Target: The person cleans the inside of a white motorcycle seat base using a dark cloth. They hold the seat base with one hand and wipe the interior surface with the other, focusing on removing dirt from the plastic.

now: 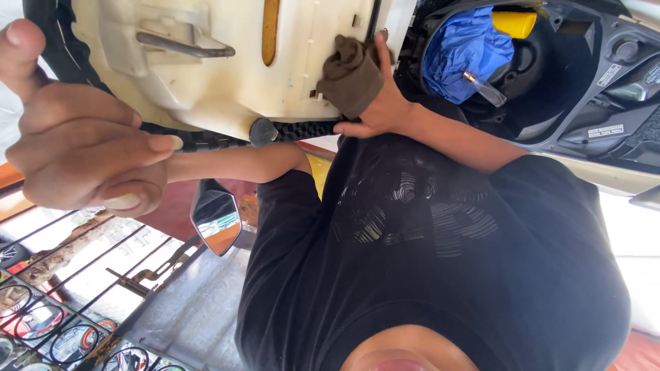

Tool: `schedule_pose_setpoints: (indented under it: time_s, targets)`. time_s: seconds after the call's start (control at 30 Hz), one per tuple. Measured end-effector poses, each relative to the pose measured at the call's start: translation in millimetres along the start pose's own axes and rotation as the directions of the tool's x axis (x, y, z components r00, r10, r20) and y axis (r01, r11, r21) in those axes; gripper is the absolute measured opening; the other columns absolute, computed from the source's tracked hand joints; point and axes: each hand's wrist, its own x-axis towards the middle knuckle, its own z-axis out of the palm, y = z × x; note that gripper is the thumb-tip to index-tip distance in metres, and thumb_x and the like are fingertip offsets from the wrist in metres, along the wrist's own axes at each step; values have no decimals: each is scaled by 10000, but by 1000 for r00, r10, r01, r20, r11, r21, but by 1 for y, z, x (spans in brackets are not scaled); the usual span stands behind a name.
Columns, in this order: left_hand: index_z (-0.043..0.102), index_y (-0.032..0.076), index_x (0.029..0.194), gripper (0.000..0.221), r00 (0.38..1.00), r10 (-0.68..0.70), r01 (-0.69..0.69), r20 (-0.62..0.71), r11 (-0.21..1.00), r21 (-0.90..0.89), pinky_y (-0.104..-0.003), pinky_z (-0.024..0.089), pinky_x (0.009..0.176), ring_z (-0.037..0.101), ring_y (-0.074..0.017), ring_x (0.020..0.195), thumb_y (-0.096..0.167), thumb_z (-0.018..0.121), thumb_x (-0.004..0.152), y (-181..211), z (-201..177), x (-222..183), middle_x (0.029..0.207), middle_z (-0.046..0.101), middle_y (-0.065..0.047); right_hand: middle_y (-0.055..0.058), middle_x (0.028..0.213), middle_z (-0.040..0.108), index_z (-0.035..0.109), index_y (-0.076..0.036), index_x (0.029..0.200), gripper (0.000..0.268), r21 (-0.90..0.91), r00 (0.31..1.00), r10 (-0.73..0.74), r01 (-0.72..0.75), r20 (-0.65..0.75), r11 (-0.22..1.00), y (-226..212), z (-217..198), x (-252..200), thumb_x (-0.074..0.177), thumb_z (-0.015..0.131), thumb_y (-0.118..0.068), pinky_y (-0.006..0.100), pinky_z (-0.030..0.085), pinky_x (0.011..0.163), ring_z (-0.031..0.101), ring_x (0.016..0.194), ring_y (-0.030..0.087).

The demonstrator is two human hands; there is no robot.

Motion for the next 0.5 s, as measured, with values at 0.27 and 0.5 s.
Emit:
schedule_pose_setpoints:
  time_s: [0.27, 0.5]
  targets:
    - [753, -37, 687, 510, 995, -62, 60, 80, 998, 25, -615, 235, 1189, 553, -288, 497, 348, 621, 994, 2, -5, 5, 443, 555, -62, 245, 1644, 398, 462, 37, 1581, 880, 165, 958, 287, -278, -29, 946, 13, -10, 12, 1092, 386, -691, 696, -81, 1240, 233, 1578, 462]
    - [710, -20, 666, 536, 999, 2, -3, -39, 1000, -25, -657, 280, 1156, 527, -276, 470, 358, 590, 1026, -3, 1, -5, 425, 530, -60, 217, 1625, 462, 558, -63, 1567, 853, -12, 991, 82, -81, 106, 997, 25, -8, 3, 1062, 422, -736, 739, -54, 1190, 247, 1563, 459]
